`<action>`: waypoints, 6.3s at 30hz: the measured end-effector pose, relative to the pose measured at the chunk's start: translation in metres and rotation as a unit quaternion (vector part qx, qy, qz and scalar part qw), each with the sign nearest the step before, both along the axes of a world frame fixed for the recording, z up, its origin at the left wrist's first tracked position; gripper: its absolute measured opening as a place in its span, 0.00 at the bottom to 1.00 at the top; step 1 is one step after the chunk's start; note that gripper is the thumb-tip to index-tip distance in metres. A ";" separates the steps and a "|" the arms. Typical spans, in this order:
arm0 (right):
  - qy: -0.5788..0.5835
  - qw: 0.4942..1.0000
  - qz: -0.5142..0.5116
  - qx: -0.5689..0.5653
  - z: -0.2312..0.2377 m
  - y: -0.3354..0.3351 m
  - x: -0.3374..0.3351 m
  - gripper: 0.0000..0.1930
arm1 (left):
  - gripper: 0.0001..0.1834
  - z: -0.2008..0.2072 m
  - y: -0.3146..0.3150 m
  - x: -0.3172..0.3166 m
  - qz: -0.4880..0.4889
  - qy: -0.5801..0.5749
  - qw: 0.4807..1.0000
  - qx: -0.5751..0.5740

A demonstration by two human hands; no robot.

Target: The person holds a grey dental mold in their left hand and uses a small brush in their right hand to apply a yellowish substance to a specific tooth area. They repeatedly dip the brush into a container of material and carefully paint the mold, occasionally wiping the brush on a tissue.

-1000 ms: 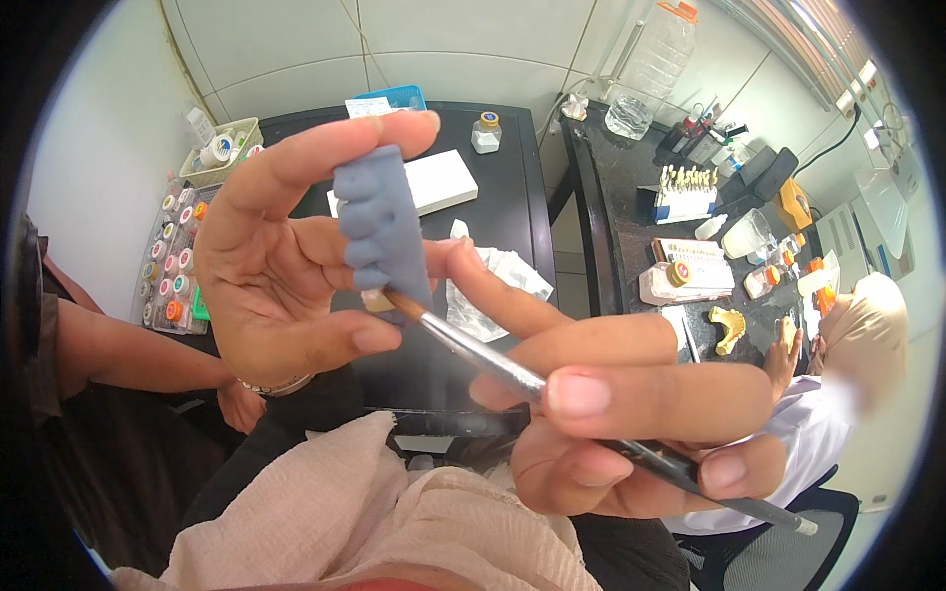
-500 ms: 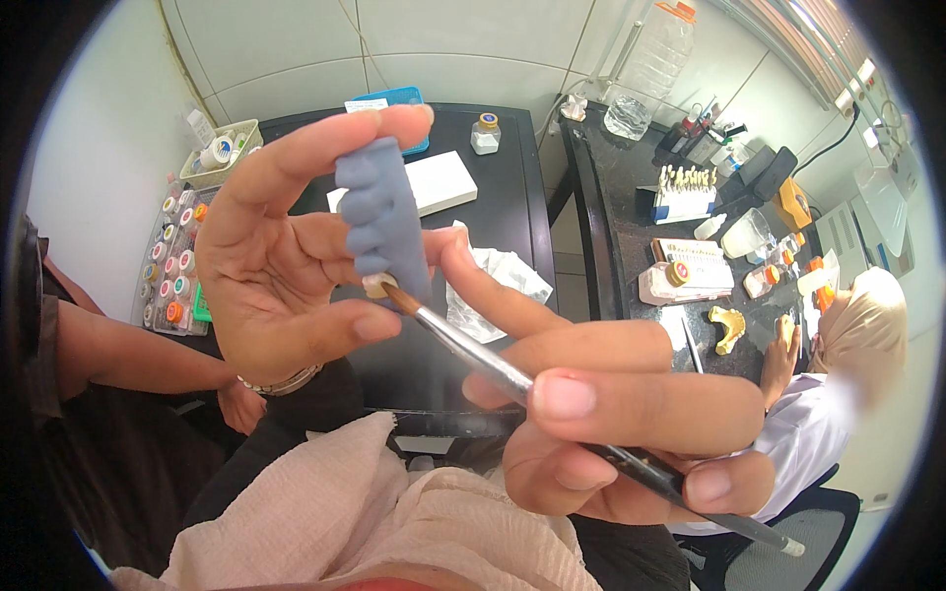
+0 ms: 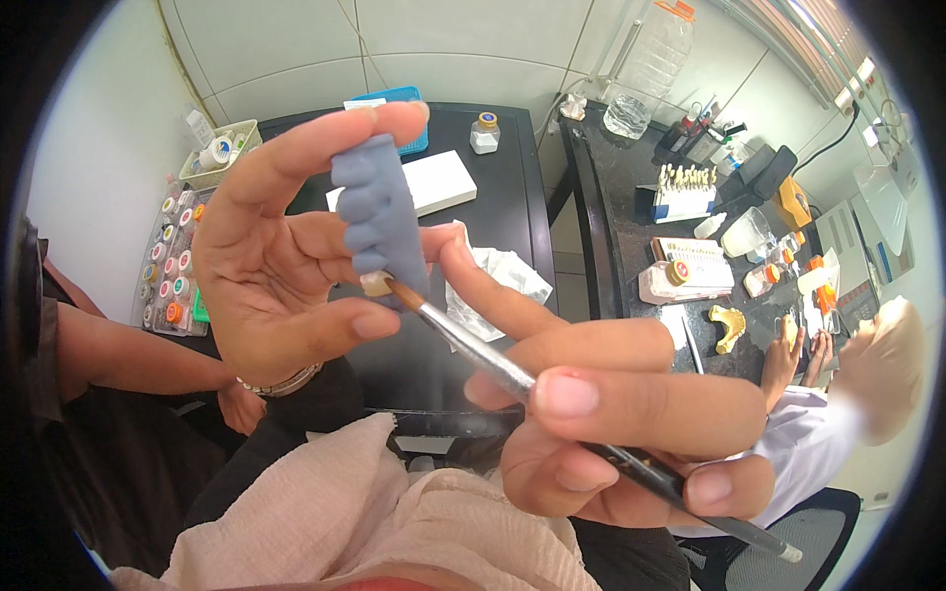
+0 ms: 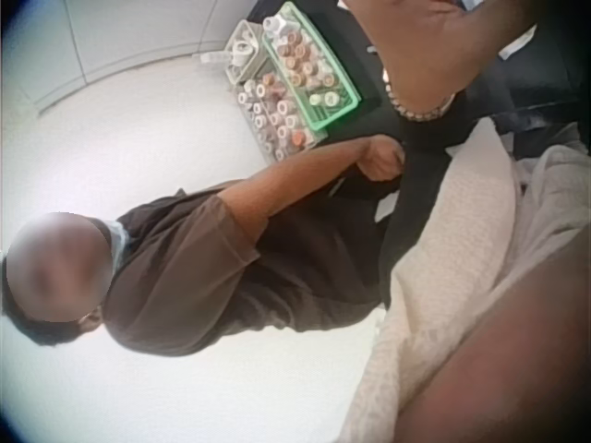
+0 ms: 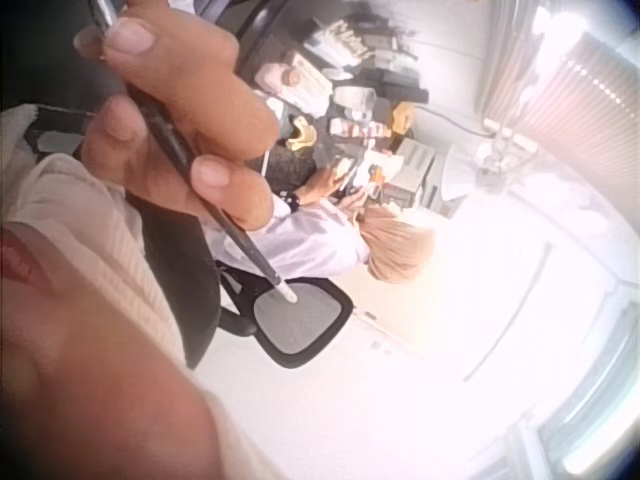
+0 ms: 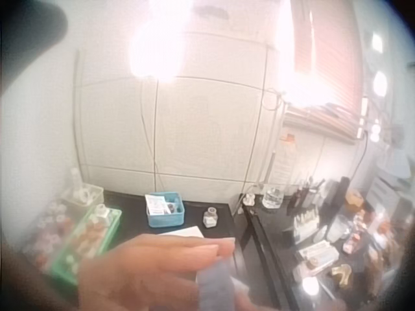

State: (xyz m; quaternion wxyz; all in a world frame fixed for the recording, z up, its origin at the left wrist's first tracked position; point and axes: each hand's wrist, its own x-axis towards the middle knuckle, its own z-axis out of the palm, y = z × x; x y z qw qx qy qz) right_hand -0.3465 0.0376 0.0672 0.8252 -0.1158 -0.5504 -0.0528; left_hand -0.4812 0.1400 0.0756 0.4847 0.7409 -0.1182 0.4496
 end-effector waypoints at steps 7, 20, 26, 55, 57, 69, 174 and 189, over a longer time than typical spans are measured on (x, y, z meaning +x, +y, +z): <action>0.010 1.000 0.001 0.004 -0.001 -0.002 0.001 0.07 | 0.38 0.000 0.001 -0.002 0.011 0.005 1.000 0.023; 0.045 0.999 -0.018 -0.001 -0.006 -0.002 0.006 0.09 | 0.36 0.002 -0.001 0.000 -0.028 0.010 0.995 -0.100; 0.081 0.994 0.069 0.042 0.001 -0.006 0.003 0.08 | 0.36 -0.002 0.008 0.000 -0.075 0.000 0.986 -0.151; 0.139 0.832 -0.303 -0.445 -0.136 -0.121 0.187 0.10 | 0.42 -0.015 -0.001 0.035 0.044 0.234 0.971 -0.029; 0.142 0.830 -0.299 -0.448 -0.137 -0.118 0.187 0.10 | 0.42 -0.014 -0.002 0.034 0.053 0.235 0.970 -0.030; 0.186 0.843 -0.259 -0.434 -0.137 -0.106 0.178 0.09 | 0.42 -0.013 -0.006 0.030 0.073 0.195 0.976 -0.056; -0.168 0.979 0.114 -0.016 0.005 0.023 0.019 0.17 | 0.41 0.002 -0.002 0.001 0.017 -0.022 1.000 0.002; -0.161 0.972 0.159 -0.057 0.002 0.013 0.031 0.20 | 0.40 0.002 -0.001 0.001 0.002 -0.029 1.000 0.002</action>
